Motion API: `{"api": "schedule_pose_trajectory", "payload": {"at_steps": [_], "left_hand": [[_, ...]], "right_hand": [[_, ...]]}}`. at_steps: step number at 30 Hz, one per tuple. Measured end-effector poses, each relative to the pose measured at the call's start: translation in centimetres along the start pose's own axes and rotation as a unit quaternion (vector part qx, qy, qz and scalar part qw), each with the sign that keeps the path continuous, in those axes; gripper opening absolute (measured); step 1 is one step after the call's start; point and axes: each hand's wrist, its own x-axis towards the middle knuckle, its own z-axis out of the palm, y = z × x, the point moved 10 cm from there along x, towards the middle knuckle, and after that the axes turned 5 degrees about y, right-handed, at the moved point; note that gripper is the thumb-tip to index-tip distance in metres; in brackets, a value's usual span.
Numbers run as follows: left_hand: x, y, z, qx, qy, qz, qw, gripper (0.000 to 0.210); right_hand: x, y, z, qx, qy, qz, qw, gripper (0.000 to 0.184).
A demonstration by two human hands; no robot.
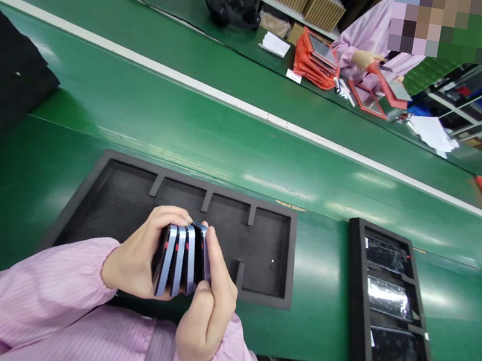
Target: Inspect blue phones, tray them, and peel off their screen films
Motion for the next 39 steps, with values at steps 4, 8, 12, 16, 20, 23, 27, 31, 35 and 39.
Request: {"api": "schedule_pose_trajectory", "payload": {"at_steps": [4,8,12,16,20,23,27,31,35,39], "left_hand": [[0.0,0.0,0.0,0.000,0.002,0.001,1.000,0.074],[0.0,-0.1,0.0,0.001,0.001,-0.005,1.000,0.075],[0.0,-0.1,0.0,0.002,-0.002,-0.004,1.000,0.076],[-0.1,-0.2,0.0,0.001,-0.002,-0.009,1.000,0.075],[-0.1,-0.2,0.1,-0.002,-0.007,-0.006,1.000,0.076],[-0.1,-0.2,0.1,-0.003,-0.008,-0.005,1.000,0.077],[-0.3,-0.3,0.1,-0.006,-0.006,-0.009,1.000,0.079],[-0.4,-0.5,0.2,-0.009,-0.009,-0.014,1.000,0.081],[-0.5,-0.6,0.2,-0.010,-0.006,-0.016,1.000,0.082],[-0.5,-0.6,0.1,-0.006,-0.003,-0.020,1.000,0.084]], "right_hand": [[0.0,0.2,0.0,-0.014,-0.006,-0.001,1.000,0.054],[0.0,0.3,0.1,-0.024,-0.011,-0.002,1.000,0.053],[-0.1,0.2,0.2,-0.006,-0.018,0.006,1.000,0.057],[0.1,-0.1,0.1,-0.010,-0.003,0.001,1.000,0.053],[0.3,-0.2,0.4,0.021,-0.013,0.011,1.000,0.057],[0.3,-0.2,0.4,0.032,-0.017,0.014,0.999,0.059],[0.4,-0.2,0.3,0.001,-0.015,0.009,1.000,0.053],[0.3,0.1,0.4,0.040,-0.022,0.028,0.999,0.057],[-0.3,1.0,0.8,0.088,-0.040,0.061,0.993,0.054],[-0.8,1.6,0.8,0.089,-0.022,0.077,0.993,0.050]]}}
